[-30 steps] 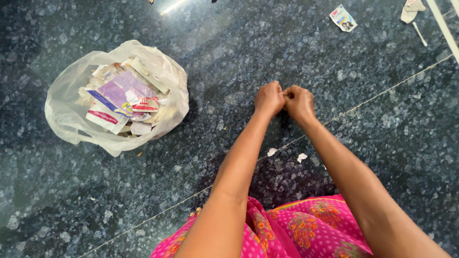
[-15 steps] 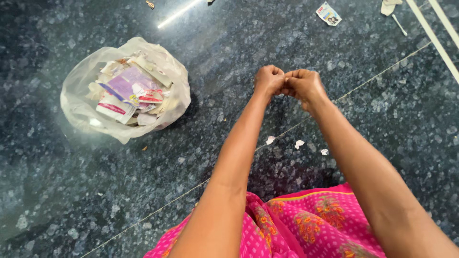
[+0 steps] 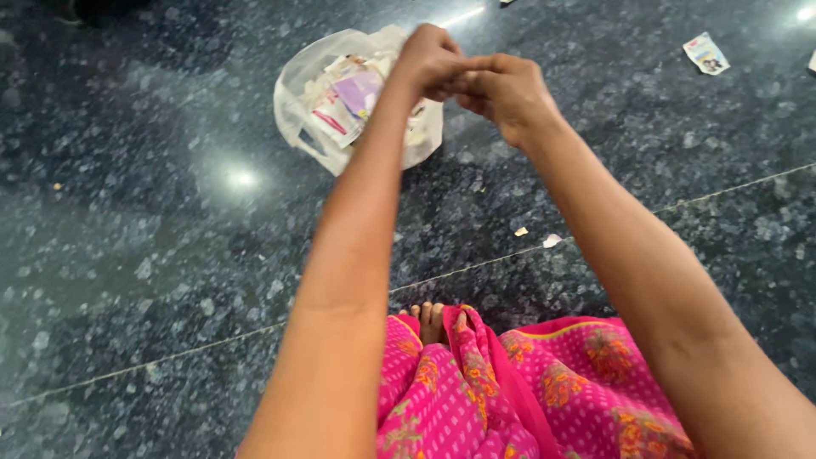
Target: The person sits on a tiled floor and gathers scattered paper scraps and small wrappers into a white plastic bag. They repeatedly pick up pieces from the floor and place them into the bag, occasionally adjusting the bag's position.
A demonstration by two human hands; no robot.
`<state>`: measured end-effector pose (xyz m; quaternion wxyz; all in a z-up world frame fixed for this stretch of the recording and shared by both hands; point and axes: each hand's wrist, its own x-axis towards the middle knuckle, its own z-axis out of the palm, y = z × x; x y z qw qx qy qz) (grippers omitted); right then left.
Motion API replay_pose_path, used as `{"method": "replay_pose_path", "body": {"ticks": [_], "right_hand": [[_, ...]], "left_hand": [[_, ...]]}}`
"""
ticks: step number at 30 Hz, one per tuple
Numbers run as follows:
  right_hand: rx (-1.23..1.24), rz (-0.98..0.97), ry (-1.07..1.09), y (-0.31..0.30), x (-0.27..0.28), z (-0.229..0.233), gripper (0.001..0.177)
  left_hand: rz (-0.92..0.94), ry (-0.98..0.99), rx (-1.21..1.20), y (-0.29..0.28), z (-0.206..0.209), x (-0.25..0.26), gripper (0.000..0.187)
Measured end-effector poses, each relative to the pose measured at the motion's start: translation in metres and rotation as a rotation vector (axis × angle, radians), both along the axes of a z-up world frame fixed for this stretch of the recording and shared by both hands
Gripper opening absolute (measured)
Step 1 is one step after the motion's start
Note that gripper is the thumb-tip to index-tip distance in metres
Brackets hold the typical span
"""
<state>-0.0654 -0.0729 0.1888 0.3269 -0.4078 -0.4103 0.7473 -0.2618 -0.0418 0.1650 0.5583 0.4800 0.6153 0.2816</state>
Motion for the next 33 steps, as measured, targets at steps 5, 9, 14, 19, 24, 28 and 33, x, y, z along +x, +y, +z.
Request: {"method": "replay_pose_path", "body": {"ticks": [5,9,14,19,24,28,33], "right_hand": [[0.063,0.12,-0.02,-0.021,-0.056,0.014,0.036],[0.174,0.169,-0.175,-0.03,-0.055,0.014,0.042],[0.148,0.105,-0.333,-0.027,-0.015,0.006,0.042],[0.17,0.021,-0.478,-0.021,0.059,-0.017,0.04],[0.256,0.031,-0.784,-0.034,0.157,-0.051,0.042],[0.356,0.111,-1.009,-0.071,0.233,-0.067,0.042],[0.304,0.151,-1.221,-0.119,0.293,-0.085,0.041]], "left_hand": [[0.176,0.878,0.127,-0.048,0.047,-0.05,0.016],[0.204,0.856,0.03,-0.059,0.065,-0.042,0.027],[0.174,0.803,0.251,-0.039,0.059,0.004,0.027],[0.009,0.682,0.325,-0.011,0.032,0.083,0.027],[-0.341,0.651,0.301,-0.01,-0.009,0.169,0.024],[-0.612,0.687,0.234,-0.031,-0.032,0.238,0.021],[-0.814,0.717,0.131,-0.058,-0.064,0.311,0.019]]}}
